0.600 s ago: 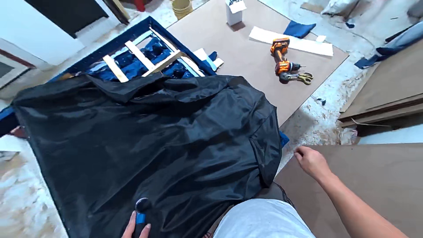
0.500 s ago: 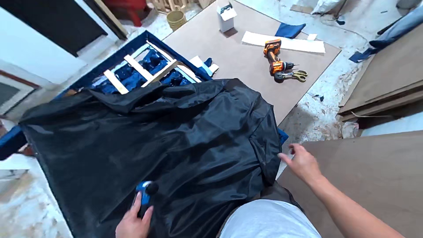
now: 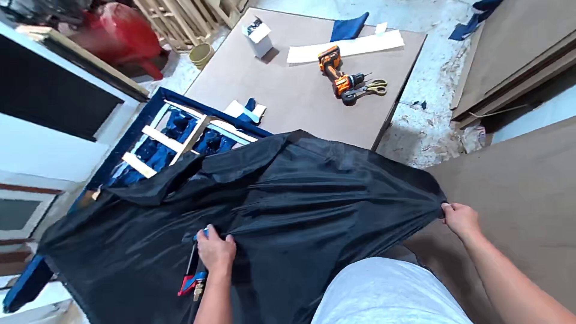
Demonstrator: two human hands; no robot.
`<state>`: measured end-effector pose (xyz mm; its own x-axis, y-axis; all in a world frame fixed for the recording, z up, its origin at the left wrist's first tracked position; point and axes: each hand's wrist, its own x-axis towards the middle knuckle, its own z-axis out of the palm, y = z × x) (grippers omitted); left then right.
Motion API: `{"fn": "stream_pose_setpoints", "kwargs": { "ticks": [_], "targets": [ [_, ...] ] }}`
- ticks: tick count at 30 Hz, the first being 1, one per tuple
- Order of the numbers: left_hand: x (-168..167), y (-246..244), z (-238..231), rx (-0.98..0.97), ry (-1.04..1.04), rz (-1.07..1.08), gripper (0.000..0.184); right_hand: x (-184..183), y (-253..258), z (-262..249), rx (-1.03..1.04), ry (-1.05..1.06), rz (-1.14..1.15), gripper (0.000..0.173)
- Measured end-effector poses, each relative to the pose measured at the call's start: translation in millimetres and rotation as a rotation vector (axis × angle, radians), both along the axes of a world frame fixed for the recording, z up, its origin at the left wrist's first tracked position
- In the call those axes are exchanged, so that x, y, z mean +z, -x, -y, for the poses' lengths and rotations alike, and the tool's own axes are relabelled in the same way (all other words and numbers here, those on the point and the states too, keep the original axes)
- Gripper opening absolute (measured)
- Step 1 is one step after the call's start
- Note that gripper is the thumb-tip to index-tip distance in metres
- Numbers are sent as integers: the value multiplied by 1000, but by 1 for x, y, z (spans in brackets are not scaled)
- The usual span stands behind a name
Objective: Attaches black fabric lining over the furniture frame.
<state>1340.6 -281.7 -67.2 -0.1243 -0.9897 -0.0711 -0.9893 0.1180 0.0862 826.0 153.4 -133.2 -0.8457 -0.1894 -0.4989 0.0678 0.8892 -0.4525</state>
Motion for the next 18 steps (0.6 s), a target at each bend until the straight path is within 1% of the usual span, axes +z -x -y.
{"fn": "stream_pose_setpoints", "kwargs": {
  "ticks": [2,3,4,6,8,9,11,13,14,15,16,18],
  "targets": [
    [3,54,-3,-226,-31,-16,64,-11,-8,-5,-73,54,-59,39],
    [2,83,-5,-347,-40,-25,62,-12,-14,-1,-63,93,-91,40],
    [-1,112,-7,-461,-51,-40,58,-11,-21,8,-11,135,-118,43],
    [-10,173,-8,-668,-60,-77,52,-7,-36,35,164,227,-171,44],
    [-17,232,-10,-865,-68,-115,50,-7,-48,69,309,314,-231,46],
    [-21,261,-11,-956,-79,-126,51,-7,-51,86,363,350,-268,50],
    [-28,310,-13,-1115,-133,-129,58,-8,-54,117,432,365,-293,64],
    [-37,345,-12,-1222,-226,-87,61,-12,-49,140,484,337,-160,79],
    [-42,356,-11,-1253,-279,-61,57,-15,-45,148,498,334,-65,82],
    [-48,362,-8,-1268,-323,-64,50,-16,-42,154,501,340,2,79],
    [-53,365,-6,-1274,-332,-108,40,-17,-39,158,500,353,18,73],
    [-55,367,-1,-1287,-314,-205,27,-14,-32,162,477,392,-34,53]
  ]
}}
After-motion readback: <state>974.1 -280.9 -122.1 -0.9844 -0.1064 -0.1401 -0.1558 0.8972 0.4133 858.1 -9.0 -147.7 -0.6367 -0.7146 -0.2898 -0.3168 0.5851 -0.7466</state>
